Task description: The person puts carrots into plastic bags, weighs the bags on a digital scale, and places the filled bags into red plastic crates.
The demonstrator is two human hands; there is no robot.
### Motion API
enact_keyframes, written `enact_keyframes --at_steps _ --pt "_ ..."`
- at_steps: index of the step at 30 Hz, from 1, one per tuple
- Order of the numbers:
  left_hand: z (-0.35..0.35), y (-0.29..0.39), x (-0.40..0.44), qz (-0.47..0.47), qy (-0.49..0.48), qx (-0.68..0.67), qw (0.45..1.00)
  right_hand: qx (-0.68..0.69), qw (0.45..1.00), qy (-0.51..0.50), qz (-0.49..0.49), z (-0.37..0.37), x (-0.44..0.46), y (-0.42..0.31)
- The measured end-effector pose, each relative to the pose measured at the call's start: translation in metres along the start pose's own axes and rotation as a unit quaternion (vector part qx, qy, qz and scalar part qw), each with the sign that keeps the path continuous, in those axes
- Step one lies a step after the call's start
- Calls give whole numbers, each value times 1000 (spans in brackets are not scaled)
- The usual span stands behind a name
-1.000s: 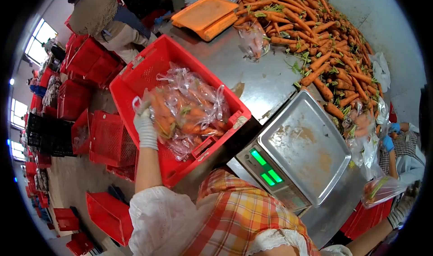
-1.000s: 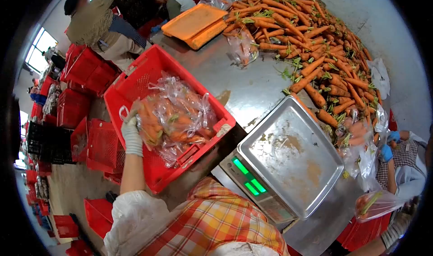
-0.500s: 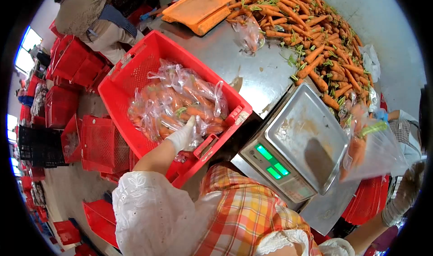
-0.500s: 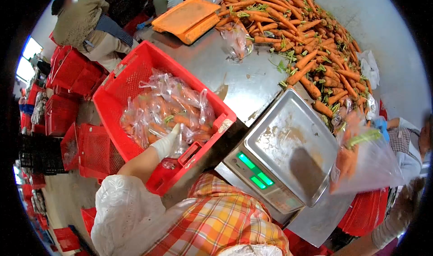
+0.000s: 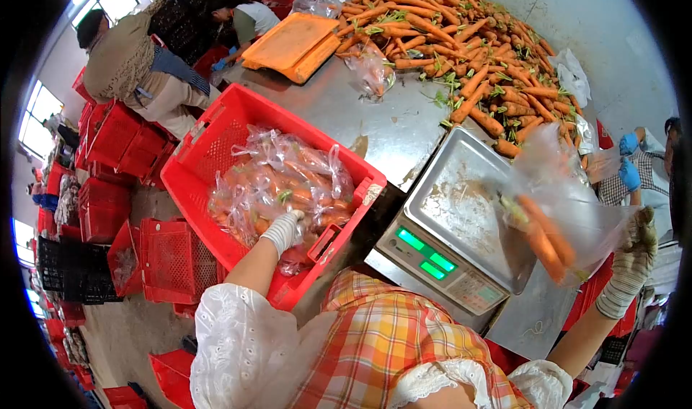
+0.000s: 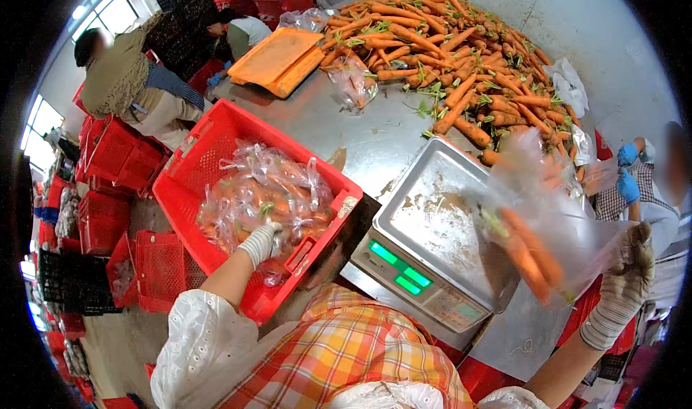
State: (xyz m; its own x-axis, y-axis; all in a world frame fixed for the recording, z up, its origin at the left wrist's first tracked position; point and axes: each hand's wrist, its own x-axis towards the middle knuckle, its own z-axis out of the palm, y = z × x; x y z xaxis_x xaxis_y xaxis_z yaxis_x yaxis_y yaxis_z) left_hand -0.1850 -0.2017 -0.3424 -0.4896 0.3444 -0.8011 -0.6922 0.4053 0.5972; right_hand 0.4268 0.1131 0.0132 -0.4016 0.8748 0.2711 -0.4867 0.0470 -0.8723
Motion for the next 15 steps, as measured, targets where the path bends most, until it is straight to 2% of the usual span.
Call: enact_keyframes --at_steps 1,2,3,5,6,7,9,10,11,13,14,15 --pt "5 3 -18 -44 2 55 998 -3 1000 14 -7 -3 -3 1" --pt "-23 -22 49 -209 -107 62 970 -6 1000 27 -14 -7 -7 3" --pt "-7 -16 33 -209 -106 65 970 -9 999 41 -20 -10 -10 4" --pt "41 1 -10 -83 -117 1 990 8 998 54 -24 -2 -12 8" --pt "27 -20 44 -55 -118 32 991 13 998 59 -26 6 -13 11" --pt "30 -36 84 -27 -80 33 996 -11 988 141 -56 28 -13 18" --pt "28 -80 182 35 35 -13 999 -37 970 224 -88 39 -15 19" --pt "23 -100 227 64 74 -48 994 -19 988 137 -63 35 -17 16" --pt "29 -81 184 103 91 -8 990 -2 998 48 -35 33 -19 13" --pt "48 -27 69 175 135 76 972 3 999 19 -29 30 -24 6" --pt "48 -34 80 264 115 -51 956 7 1000 7 -28 30 -29 6" --pt "48 -27 55 265 113 -46 956 12 1000 -5 -26 29 -33 6"
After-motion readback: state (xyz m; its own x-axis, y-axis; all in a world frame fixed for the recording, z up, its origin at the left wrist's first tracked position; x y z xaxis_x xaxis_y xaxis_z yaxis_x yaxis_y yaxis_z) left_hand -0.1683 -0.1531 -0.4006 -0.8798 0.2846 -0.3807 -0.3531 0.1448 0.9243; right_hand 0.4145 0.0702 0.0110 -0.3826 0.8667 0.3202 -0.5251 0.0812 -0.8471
